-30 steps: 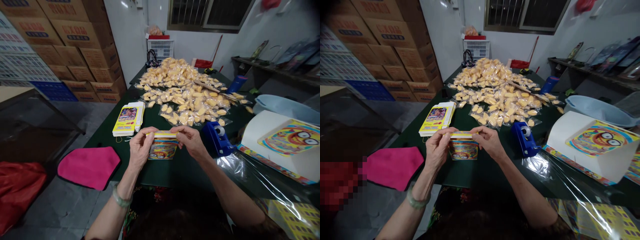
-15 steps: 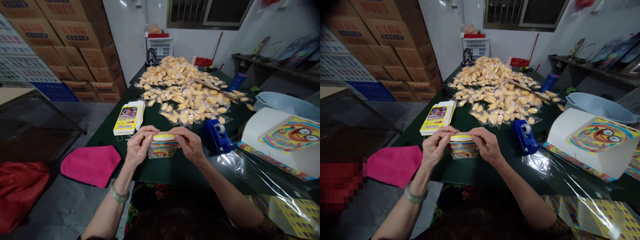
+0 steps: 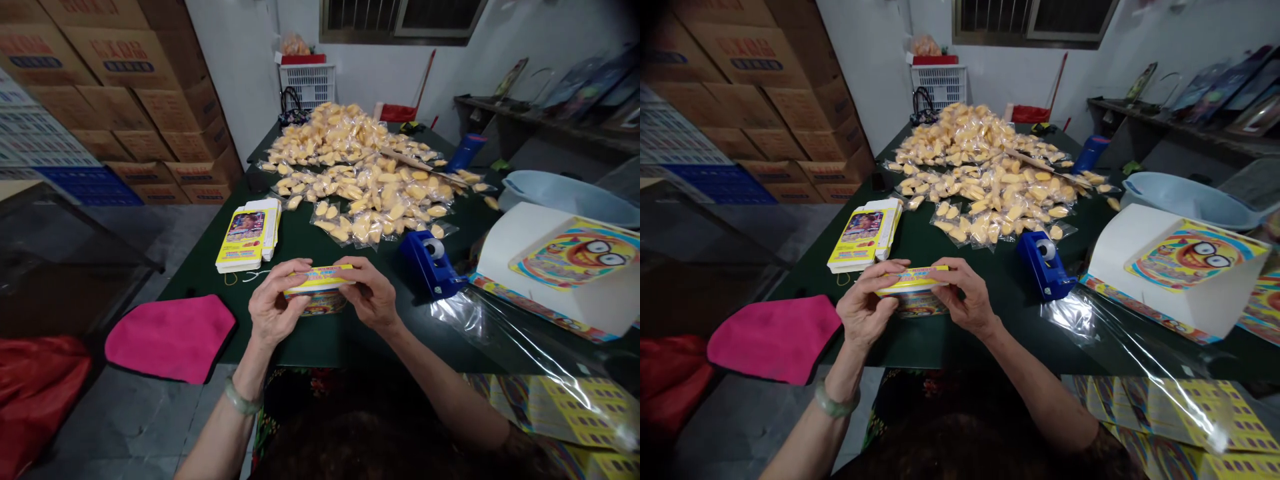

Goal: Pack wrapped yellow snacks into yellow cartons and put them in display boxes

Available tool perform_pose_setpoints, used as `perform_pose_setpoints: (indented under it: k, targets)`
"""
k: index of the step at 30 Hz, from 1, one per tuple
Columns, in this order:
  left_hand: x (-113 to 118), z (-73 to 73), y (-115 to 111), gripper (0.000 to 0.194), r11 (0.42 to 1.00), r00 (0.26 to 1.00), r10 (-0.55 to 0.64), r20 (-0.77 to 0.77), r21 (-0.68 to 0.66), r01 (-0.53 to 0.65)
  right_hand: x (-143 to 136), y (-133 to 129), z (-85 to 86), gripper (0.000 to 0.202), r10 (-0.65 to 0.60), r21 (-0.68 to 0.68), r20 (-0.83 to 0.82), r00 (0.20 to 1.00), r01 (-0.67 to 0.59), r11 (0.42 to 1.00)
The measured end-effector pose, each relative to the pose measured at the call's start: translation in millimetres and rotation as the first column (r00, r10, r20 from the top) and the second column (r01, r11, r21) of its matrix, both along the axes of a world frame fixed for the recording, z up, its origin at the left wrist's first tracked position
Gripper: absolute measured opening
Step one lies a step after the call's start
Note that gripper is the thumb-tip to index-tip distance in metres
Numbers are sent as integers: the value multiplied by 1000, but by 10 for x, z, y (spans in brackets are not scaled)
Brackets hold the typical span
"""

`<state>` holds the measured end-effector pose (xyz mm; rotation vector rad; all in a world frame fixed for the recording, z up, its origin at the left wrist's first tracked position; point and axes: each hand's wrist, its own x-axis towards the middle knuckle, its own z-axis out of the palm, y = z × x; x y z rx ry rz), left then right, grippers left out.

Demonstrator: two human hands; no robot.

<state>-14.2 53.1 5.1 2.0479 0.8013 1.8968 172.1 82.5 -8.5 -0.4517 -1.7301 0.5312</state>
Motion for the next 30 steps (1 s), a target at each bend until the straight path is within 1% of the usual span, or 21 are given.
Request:
perform_pose_setpoints:
  k: [3, 6, 9, 11, 12, 13, 14, 15, 16, 17, 18, 19, 20, 21, 22, 23, 25, 28, 30]
  targets:
    - [18, -30, 39, 20, 997, 998, 69, 0, 16, -69, -50, 39, -14, 14, -49, 29, 3, 999, 49, 998]
    - [22, -30, 86, 19, 996, 996, 92, 0, 6, -92, -106, 59, 28, 12, -88, 64, 3, 996, 88, 994]
    - [30, -16, 126, 24, 993, 993, 114, 8, -15, -114, -119, 39, 62, 13, -99, 84, -6, 995, 99, 992]
    - [55, -15, 137, 29, 989, 988, 145, 43, -15, -145, -28, 12, 47, 18, -114, 53, 43, 993, 112, 992]
    - [76, -18, 136, 31, 986, 983, 169, 74, -9, -168, 69, 0, 30, 24, -153, 20, 69, 986, 152, 988]
    - [101, -24, 130, 33, 980, 973, 200, 111, -3, -201, 205, -10, 9, 31, -228, -21, 86, 970, 231, 973]
    - [129, -31, 120, 36, 972, 962, 232, 146, 4, -235, 380, -14, -12, 34, -337, -65, 95, 937, 344, 937]
    - [159, -38, 109, 37, 964, 950, 261, 170, 7, -266, 587, -10, -29, 34, -469, -114, 101, 878, 478, 871]
    - [188, -46, 99, 38, 957, 942, 284, 181, 9, -290, 816, 3, -41, 30, -606, -169, 117, 787, 617, 769]
    - [215, -52, 92, 38, 951, 936, 301, 182, 9, -308, 1053, 25, -44, 26, -704, -227, 166, 690, 722, 654]
    - [238, -57, 88, 37, 947, 932, 314, 178, 9, -321, 1282, 55, -40, 23, -751, -288, 245, 613, 786, 547]
    - [255, -60, 88, 36, 944, 930, 325, 173, 6, -331, 1490, 90, -29, 20, -745, -367, 342, 573, 811, 455]
    - [265, -62, 91, 35, 941, 927, 334, 169, 5, -340, 1664, 126, -12, 17, -700, -436, 420, 577, 805, 402]
    - [269, -61, 97, 34, 936, 924, 346, 164, 7, -352, 1798, 162, 7, 14, -648, -493, 472, 598, 788, 369]
    - [268, -60, 104, 33, 931, 920, 359, 156, 14, -366, 1891, 193, 28, 11, -592, -544, 499, 633, 760, 355]
    - [263, -58, 111, 33, 925, 917, 373, 143, 22, -380, 1945, 221, 50, 12, -545, -588, 503, 671, 728, 353]
    - [248, -56, 122, 33, 915, 911, 395, 119, 38, -401, 1964, 263, 89, 14, -481, -668, 478, 735, 660, 344]
    - [230, -62, 133, 32, 912, 910, 401, 104, 47, -407, 1893, 303, 128, 11, -455, -778, 401, 795, 558, 290]
    - [223, -74, 139, 33, 916, 914, 393, 102, 50, -399, 1842, 318, 132, 11, -484, -831, 348, 803, 503, 238]
